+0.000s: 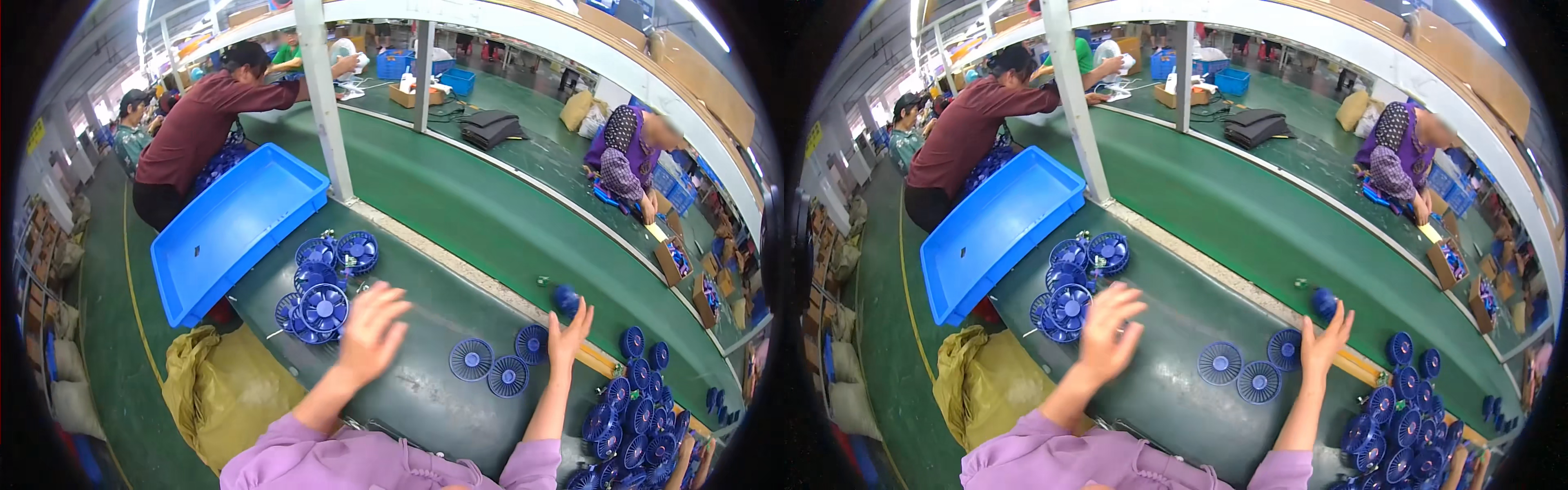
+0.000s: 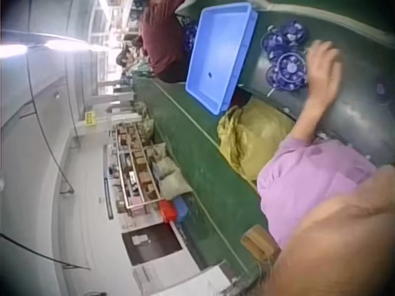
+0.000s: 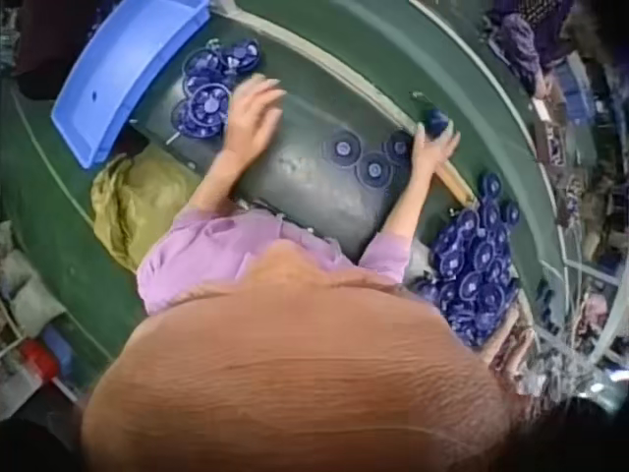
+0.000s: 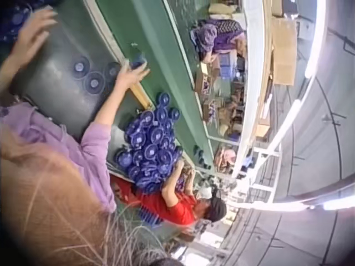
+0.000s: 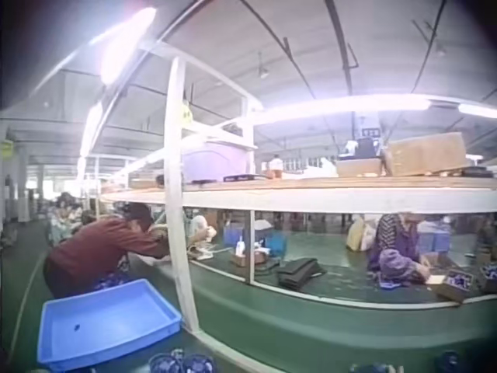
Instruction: The person assembles small portable fans on a production line by attaching grill covers onto fan housings by hand and placing the parts on the table.
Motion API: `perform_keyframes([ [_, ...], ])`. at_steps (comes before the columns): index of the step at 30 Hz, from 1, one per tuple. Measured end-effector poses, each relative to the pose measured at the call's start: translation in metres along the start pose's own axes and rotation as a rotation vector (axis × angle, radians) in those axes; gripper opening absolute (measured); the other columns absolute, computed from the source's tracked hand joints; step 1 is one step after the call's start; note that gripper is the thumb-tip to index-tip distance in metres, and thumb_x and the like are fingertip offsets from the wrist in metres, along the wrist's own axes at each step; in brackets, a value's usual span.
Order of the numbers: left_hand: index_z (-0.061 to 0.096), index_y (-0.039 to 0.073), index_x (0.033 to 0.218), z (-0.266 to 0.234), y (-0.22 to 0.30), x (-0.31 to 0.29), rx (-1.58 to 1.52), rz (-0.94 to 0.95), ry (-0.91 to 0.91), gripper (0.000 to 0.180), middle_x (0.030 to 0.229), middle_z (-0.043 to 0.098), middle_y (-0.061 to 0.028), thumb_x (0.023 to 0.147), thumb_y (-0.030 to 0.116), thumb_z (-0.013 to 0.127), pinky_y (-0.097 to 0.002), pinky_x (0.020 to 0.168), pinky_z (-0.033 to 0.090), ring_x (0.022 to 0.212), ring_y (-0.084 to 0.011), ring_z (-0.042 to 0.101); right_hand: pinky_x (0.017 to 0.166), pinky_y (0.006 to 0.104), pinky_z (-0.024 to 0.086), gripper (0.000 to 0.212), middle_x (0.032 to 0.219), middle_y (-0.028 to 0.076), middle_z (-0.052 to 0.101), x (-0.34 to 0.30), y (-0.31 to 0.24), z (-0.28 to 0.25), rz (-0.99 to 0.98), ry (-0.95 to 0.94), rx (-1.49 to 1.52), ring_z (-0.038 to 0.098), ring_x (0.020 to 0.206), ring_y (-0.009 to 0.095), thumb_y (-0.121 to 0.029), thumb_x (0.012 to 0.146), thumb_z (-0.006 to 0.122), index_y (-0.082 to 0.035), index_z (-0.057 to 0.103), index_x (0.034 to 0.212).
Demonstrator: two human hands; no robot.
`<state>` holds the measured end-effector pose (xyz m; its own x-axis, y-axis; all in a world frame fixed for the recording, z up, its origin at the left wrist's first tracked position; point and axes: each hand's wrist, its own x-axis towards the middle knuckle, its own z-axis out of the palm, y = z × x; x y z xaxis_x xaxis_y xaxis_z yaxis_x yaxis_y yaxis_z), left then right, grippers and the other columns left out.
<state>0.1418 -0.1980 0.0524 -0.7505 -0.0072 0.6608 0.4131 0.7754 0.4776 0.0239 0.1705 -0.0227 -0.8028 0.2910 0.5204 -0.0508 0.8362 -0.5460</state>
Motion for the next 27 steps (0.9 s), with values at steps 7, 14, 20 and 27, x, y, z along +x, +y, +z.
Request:
perform_keyframes([
  [7, 0.065, 0.004, 0.111, -0.058, -0.085, -0.028, 0.31, -0.225, 0.208, 0.024, 0.122, 0.063, -0.0139, 0.088, 0.01, 0.06, -0.0431, 0.1, 0.041, 0.119, -0.0351, 0.054, 0.11, 0.045, 0.036, 0.065, 0.141, 0.019, 0.048, -0.065, -0.089, -0.036, -0.369, -0.581, 0.263, 0.044, 0.132, 0.037, -0.021, 0.071, 0.08, -0.009, 0.056, 0.13],
  [14, 0.064, 0.004, 0.115, -0.003, -0.084, -0.024, 0.078, -0.337, 0.231, 0.028, 0.116, 0.065, -0.0143, 0.088, 0.006, 0.057, -0.0399, 0.098, 0.043, 0.109, -0.0325, 0.058, 0.111, 0.051, 0.029, 0.073, 0.148, 0.023, 0.036, -0.104, -0.105, -0.006, -0.581, -0.718, -0.027, 0.035, 0.135, 0.042, -0.034, 0.07, 0.082, -0.016, 0.054, 0.135],
  [20, 0.059, 0.008, 0.125, 0.023, -0.064, -0.014, 0.269, -0.23, 0.188, 0.036, 0.133, 0.055, -0.0121, 0.09, 0.017, 0.06, -0.0486, 0.107, 0.031, 0.124, -0.0324, 0.049, 0.11, 0.0511, 0.031, 0.075, 0.148, 0.022, 0.037, -0.103, -0.094, -0.005, -0.513, -0.721, 0.054, 0.036, 0.135, 0.041, -0.035, 0.071, 0.081, -0.016, 0.051, 0.137],
  [27, 0.05, 0.011, 0.136, -0.005, -0.07, 0.016, 0.072, -0.151, -0.27, 0.054, 0.135, 0.054, -0.013, 0.085, 0.012, 0.066, -0.0454, 0.107, 0.035, 0.127, -0.0329, 0.049, 0.11, 0.0509, 0.031, 0.075, 0.147, 0.02, 0.038, -0.104, -0.092, -0.005, -0.514, -0.693, 0.078, 0.035, 0.136, 0.04, -0.034, 0.071, 0.081, -0.015, 0.05, 0.138],
])
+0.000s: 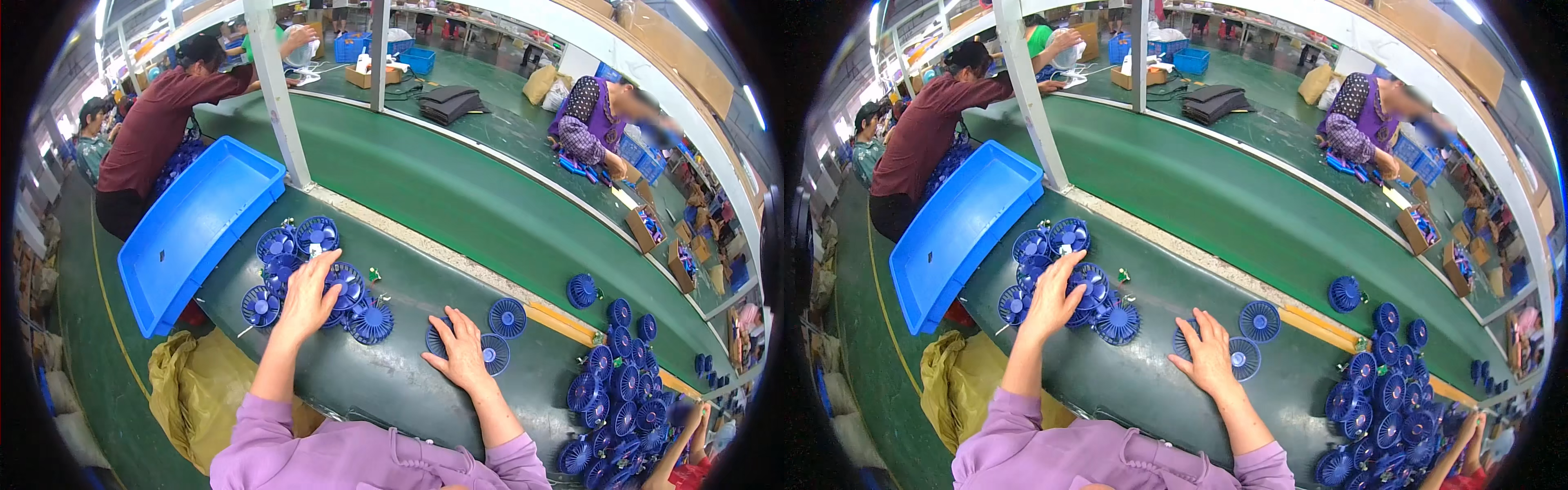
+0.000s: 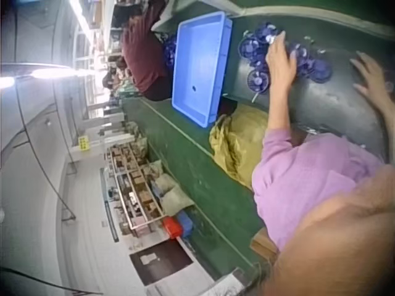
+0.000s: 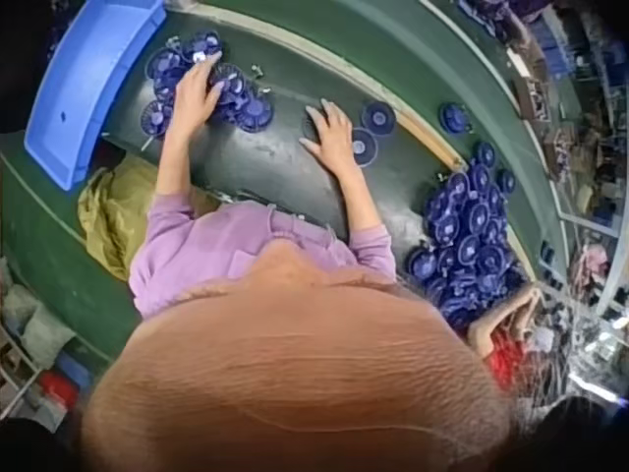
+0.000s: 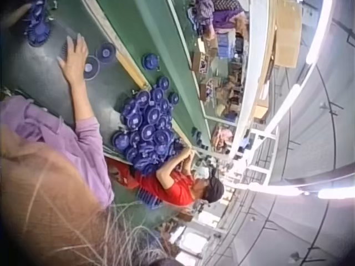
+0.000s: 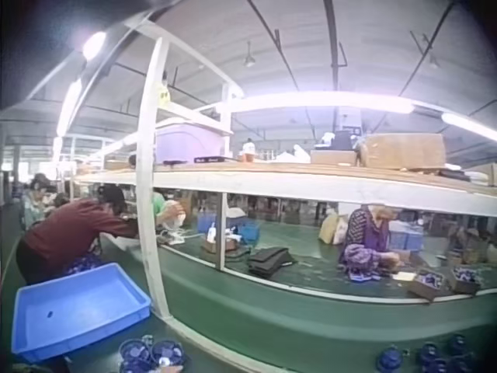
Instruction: The person assembles small portable fans on a production line by attaching grill covers onto fan housings by hand and placing the parts on the table.
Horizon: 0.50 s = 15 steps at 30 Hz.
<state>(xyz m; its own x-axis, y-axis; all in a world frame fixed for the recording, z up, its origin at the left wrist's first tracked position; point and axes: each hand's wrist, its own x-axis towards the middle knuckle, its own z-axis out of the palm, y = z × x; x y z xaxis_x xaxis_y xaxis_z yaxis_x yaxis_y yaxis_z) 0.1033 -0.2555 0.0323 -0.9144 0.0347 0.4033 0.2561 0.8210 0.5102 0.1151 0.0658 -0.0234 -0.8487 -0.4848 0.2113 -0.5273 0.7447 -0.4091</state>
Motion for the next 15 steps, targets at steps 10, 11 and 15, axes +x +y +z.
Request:
perform_keyframes([
  [10, 0.065, 0.009, 0.09, -0.01, -0.011, 0.059, 0.176, 0.17, -0.263, 0.012, 0.091, 0.063, -0.0111, 0.079, 0.012, 0.068, -0.0421, 0.078, 0.051, 0.093, -0.0328, 0.063, 0.111, 0.0486, 0.033, 0.077, 0.147, 0.021, 0.039, 0.006, 0.016, -0.017, -0.085, -0.056, 0.204, 0.036, 0.136, 0.041, -0.03, 0.077, 0.076, -0.011, 0.043, 0.143],
  [11, 0.062, 0.008, 0.09, -0.003, -0.009, 0.061, 0.127, 0.184, -0.222, 0.01, 0.09, 0.064, -0.0137, 0.081, 0.011, 0.066, -0.0446, 0.077, 0.05, 0.091, -0.0356, 0.063, 0.113, 0.0478, 0.032, 0.073, 0.147, 0.022, 0.039, 0.004, 0.021, -0.019, -0.057, -0.023, 0.32, 0.036, 0.136, 0.04, -0.031, 0.081, 0.073, -0.01, 0.041, 0.144],
  [15, 0.05, 0.006, 0.117, -0.006, -0.015, 0.052, 0.159, 0.004, 0.079, 0.021, 0.094, 0.065, -0.0238, 0.098, 0.014, 0.051, -0.0477, 0.075, 0.049, 0.086, -0.0423, 0.064, 0.107, 0.0357, 0.038, 0.056, 0.142, 0.013, 0.049, 0.017, 0.012, -0.032, -0.019, 0.108, 0.843, 0.048, 0.13, 0.023, -0.029, 0.1, 0.051, -0.006, 0.035, 0.148],
])
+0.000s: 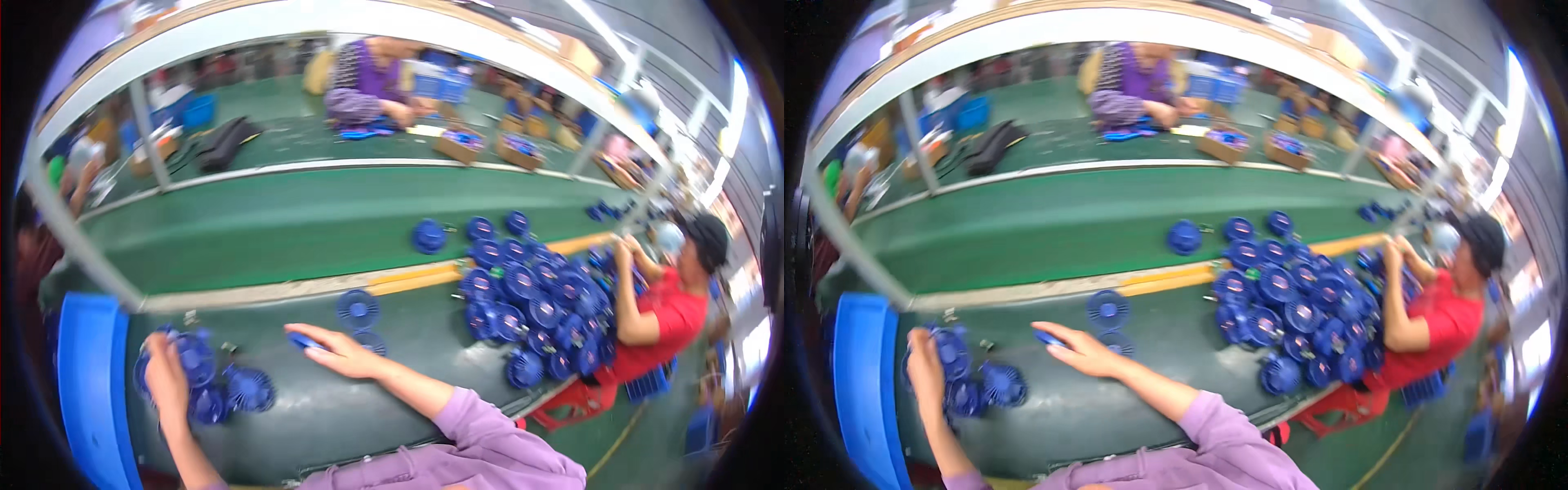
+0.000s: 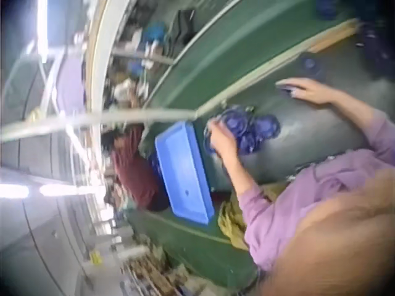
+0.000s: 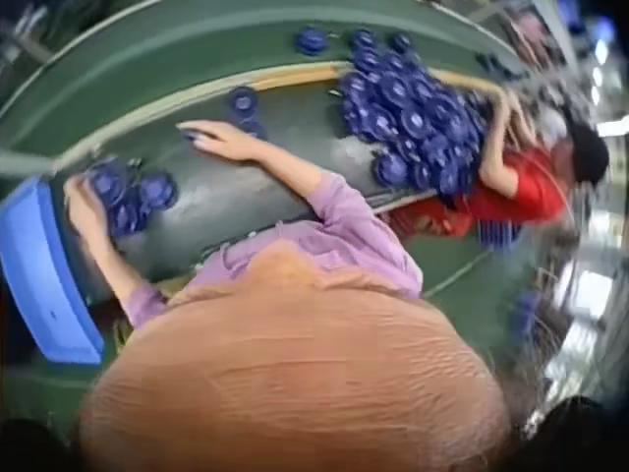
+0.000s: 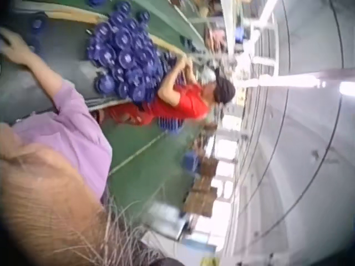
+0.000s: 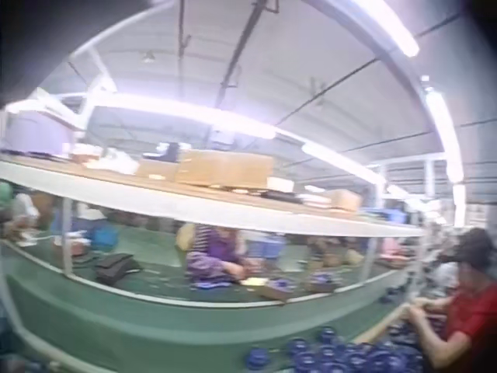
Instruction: The person assembles small portable fans on a production line by attaching grill covers onto fan housings by hand and placing the parts on the table.
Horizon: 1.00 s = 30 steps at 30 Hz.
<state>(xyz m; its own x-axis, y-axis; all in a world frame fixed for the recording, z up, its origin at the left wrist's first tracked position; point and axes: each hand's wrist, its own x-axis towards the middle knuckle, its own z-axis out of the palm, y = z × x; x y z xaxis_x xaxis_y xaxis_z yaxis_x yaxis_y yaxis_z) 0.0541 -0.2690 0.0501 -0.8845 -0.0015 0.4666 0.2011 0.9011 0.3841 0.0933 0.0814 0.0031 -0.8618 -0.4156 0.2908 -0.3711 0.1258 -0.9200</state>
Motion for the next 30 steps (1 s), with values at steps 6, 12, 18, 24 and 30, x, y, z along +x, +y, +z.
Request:
perform_keyframes([
  [6, 0.048, 0.0, 0.137, 0.068, 0.047, -0.023, -1.012, -0.284, 0.082, 0.039, 0.133, 0.053, -0.0121, 0.103, 0.019, 0.043, -0.0346, 0.104, 0.039, 0.122, -0.0218, 0.05, 0.086, 0.0292, 0.053, 0.041, 0.112, 0.005, 0.066, 0.015, -0.018, 0.002, 0.093, 0.308, 0.539, 0.06, 0.101, 0.011, -0.026, 0.095, 0.062, -0.001, 0.057, 0.128],
  [12, 0.048, 0.006, 0.134, 0.118, 0.122, -0.055, -1.865, -0.689, -0.292, 0.047, 0.129, 0.055, -0.0103, 0.1, 0.039, 0.05, -0.0415, 0.101, 0.044, 0.119, -0.023, 0.053, 0.086, 0.0277, 0.051, 0.048, 0.109, 0.004, 0.067, 0.021, -0.023, 0.006, -0.071, 0.521, 0.304, 0.061, 0.094, 0.01, -0.007, 0.089, 0.066, -0.005, 0.054, 0.135],
  [18, 0.041, 0.008, 0.142, 0.122, 0.151, -0.055, -2.112, -0.824, -0.552, 0.064, 0.144, 0.046, -0.01, 0.098, 0.054, 0.047, -0.0455, 0.106, 0.042, 0.13, -0.0269, 0.047, 0.099, 0.0439, 0.042, 0.037, 0.122, 0.011, 0.054, 0.013, -0.006, -0.003, -0.282, 0.432, -0.537, 0.05, 0.119, 0.032, -0.009, 0.081, 0.065, -0.009, 0.062, 0.118],
  [24, 0.049, 0.011, 0.137, 0.115, 0.146, -0.048, -2.092, -0.705, -0.565, 0.054, 0.136, 0.054, -0.0084, 0.1, 0.05, 0.044, -0.0419, 0.106, 0.043, 0.126, -0.026, 0.051, 0.112, 0.0528, 0.027, 0.083, 0.15, 0.023, 0.029, 0.008, -0.01, 0.007, -0.319, 0.207, -0.588, 0.029, 0.138, 0.043, -0.045, 0.077, 0.071, -0.007, 0.04, 0.143],
  [30, 0.036, 0.007, 0.145, 0.119, 0.183, -0.062, -1.651, -0.422, -0.004, 0.053, 0.143, 0.04, -0.0089, 0.106, 0.042, 0.033, -0.0388, 0.109, 0.035, 0.131, -0.0223, 0.041, 0.116, 0.0469, 0.022, 0.085, 0.152, 0.024, 0.026, 0.012, 0.017, 0.034, -0.218, 0.268, -0.142, 0.026, 0.142, 0.039, -0.057, 0.091, 0.051, -0.003, 0.024, 0.15],
])
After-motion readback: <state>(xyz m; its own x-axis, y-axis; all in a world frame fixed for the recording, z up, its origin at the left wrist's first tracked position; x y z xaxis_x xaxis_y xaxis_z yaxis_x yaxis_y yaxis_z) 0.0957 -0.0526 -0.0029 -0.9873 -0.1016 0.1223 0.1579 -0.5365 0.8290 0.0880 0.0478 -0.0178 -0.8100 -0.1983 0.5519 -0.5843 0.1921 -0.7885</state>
